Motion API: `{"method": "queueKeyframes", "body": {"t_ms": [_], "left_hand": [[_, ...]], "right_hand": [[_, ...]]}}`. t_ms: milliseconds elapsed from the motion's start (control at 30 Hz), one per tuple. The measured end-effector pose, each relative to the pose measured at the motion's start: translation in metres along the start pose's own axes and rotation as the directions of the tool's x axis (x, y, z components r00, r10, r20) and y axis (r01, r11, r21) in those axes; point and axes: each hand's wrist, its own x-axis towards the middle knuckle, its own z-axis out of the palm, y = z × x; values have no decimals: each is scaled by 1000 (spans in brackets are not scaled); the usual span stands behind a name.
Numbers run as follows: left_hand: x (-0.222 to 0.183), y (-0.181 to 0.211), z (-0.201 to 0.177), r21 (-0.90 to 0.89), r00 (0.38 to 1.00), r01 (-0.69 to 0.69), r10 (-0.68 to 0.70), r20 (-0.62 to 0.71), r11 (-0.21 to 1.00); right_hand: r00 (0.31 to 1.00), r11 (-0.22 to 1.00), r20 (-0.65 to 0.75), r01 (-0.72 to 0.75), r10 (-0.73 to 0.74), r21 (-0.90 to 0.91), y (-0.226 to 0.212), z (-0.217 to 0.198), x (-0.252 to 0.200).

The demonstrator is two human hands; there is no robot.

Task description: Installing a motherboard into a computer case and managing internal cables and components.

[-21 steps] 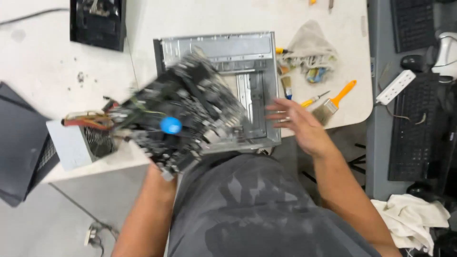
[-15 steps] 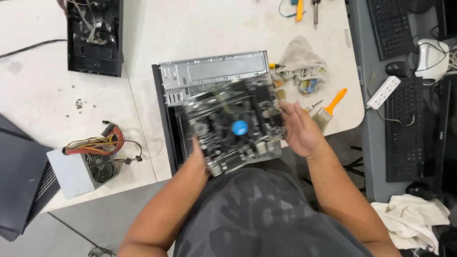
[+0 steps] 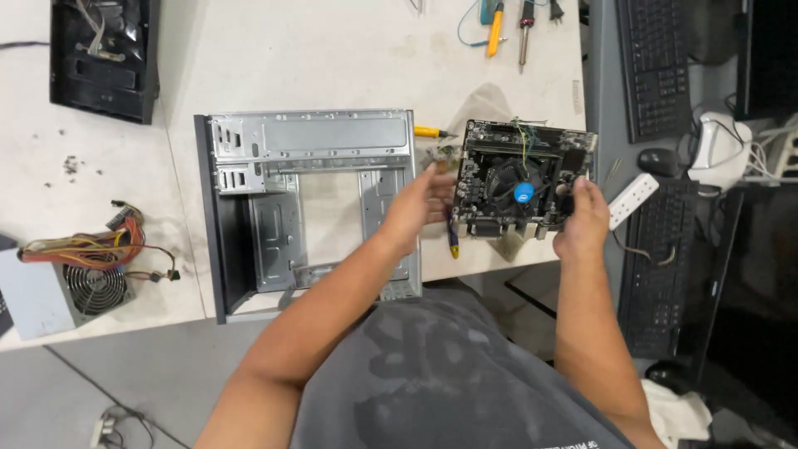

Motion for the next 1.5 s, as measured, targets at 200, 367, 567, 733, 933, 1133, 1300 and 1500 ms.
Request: {"method": "queueKeyframes", "body": {"t_ms": [200, 367, 567, 733, 933, 1133, 1300, 1500], "left_hand": [[-13, -17, -68, 310, 971, -41, 111, -214, 950], [-7, -45, -114, 941, 978, 173, 64, -199, 290], [9, -91, -154, 952, 991, 127, -3, -133, -280], [16, -100, -165, 939, 993, 65, -67, -93, -339], [13, -94, -174, 938, 982, -16, -184, -52, -347], [5, -50, -161, 909, 887, -132, -457, -70, -395], [-16, -41, -173, 991, 970, -112, -225, 92, -76], [-50, -26, -174, 785, 964, -164, 265, -1, 598]], "right_hand": [[999, 969, 30, 40, -34, -243, 54, -2, 91], [999, 980, 30, 19, -14, -198, 87, 14, 126], [999, 980, 2, -32, 33, -195, 88, 21, 118], [998, 967, 19, -47, 53, -249, 85, 26, 108], [995, 833, 56, 96, -78, -545, 102, 14, 135], [1000, 740, 13, 10, -2, -673, 77, 19, 125], [886, 704, 38, 393, -462, -592, 43, 32, 90], [662, 741, 598, 651, -451, -162, -61, 174, -161]]}}
